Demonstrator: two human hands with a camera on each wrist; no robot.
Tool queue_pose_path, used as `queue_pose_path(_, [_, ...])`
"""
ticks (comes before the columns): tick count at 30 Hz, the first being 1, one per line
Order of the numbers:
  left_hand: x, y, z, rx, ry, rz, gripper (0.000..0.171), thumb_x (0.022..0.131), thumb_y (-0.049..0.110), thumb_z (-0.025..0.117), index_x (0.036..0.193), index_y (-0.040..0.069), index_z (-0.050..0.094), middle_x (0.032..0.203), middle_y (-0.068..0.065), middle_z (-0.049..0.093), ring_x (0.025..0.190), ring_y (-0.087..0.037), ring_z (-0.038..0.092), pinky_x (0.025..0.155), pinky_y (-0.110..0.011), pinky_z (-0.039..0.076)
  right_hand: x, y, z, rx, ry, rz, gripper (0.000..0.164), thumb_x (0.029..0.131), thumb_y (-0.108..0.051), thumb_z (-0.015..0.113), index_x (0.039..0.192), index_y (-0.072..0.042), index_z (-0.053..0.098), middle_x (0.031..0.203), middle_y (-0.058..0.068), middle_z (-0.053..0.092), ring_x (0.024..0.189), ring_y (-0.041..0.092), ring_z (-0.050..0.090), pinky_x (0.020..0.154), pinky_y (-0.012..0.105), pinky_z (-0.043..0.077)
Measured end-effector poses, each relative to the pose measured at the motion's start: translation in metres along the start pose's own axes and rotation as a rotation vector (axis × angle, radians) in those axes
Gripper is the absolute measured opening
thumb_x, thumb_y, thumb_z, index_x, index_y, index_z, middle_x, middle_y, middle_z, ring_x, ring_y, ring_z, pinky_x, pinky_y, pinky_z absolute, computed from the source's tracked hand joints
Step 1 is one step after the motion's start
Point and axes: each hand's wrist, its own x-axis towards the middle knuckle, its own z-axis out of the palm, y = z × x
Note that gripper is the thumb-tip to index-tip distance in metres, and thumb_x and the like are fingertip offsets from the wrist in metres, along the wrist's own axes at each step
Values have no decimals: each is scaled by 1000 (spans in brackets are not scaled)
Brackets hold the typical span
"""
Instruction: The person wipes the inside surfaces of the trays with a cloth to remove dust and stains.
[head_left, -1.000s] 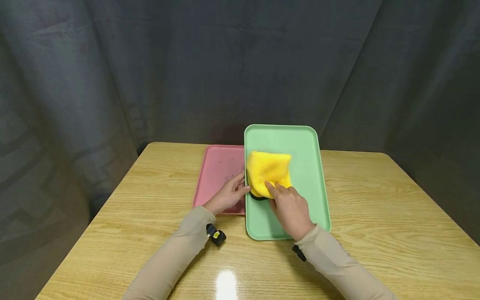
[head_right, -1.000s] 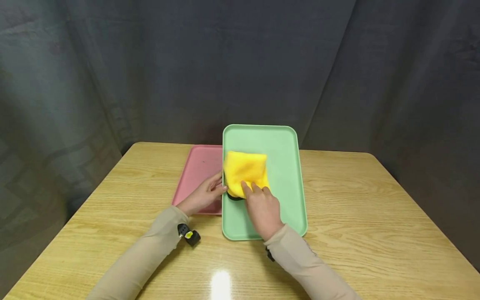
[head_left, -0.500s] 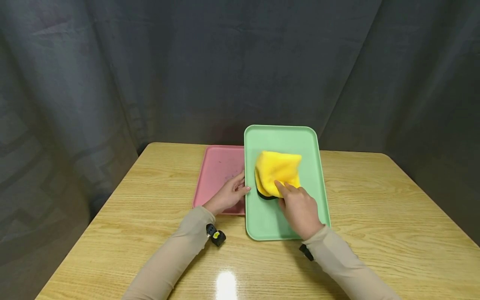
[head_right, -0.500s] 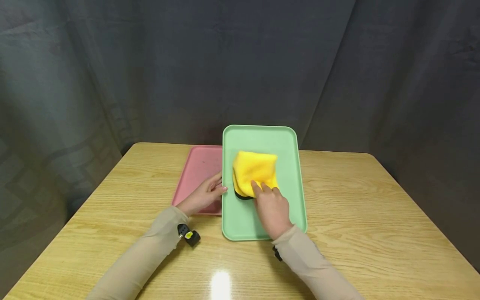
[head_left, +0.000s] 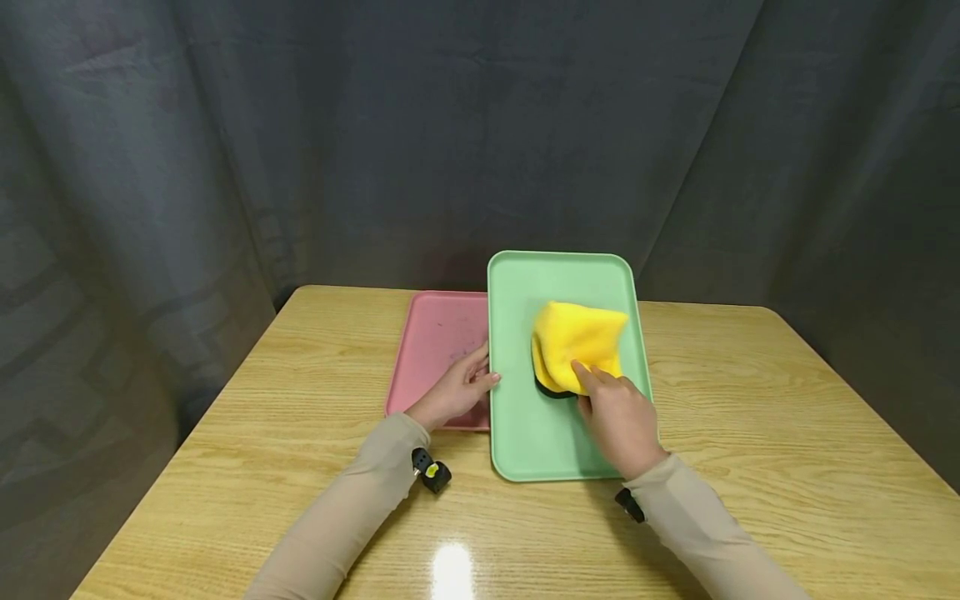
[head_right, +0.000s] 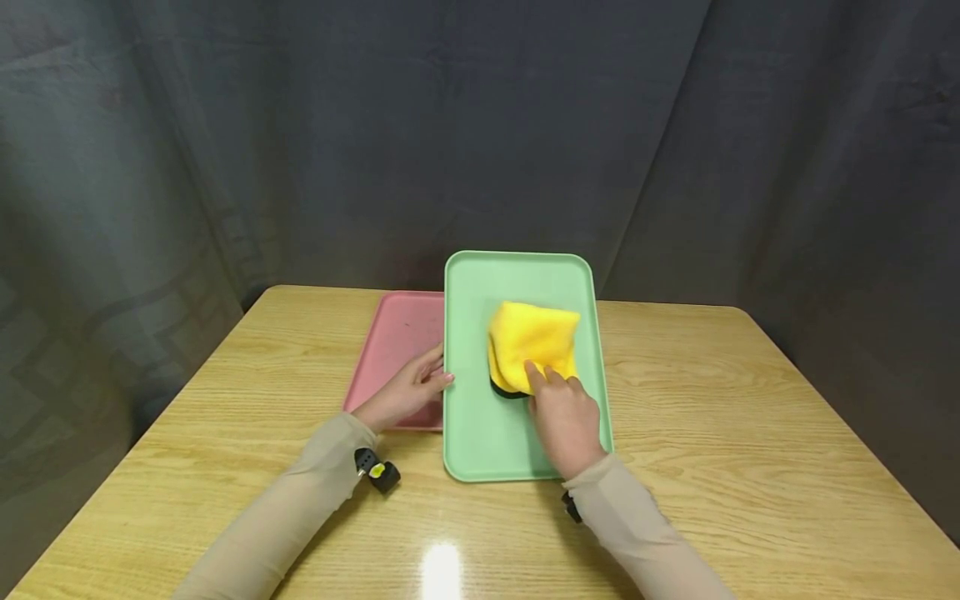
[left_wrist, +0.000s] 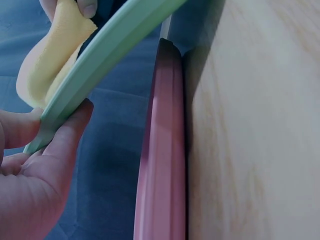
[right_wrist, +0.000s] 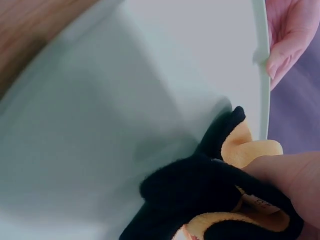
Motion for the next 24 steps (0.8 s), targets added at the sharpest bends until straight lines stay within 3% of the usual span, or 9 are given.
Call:
queue_pose_path(6, [1, 0, 1, -9, 0, -25, 63, 98, 8, 45, 151, 17, 13, 156, -5, 22, 139, -23, 33, 105, -35, 43, -2, 7, -3, -9, -17, 28, 46, 72, -1, 74, 117, -6, 65, 103, 18, 70, 67, 35, 62, 49, 43, 52])
queue_pose_path(24, [0, 0, 1, 14, 6, 4, 63, 98, 7, 45, 151, 13, 13, 156, -9, 22, 139, -26, 32, 106, -37, 42, -5, 25, -8, -29, -34, 72, 43, 74, 0, 72, 116, -2, 64, 90, 19, 70, 60, 35, 61, 44, 43, 47])
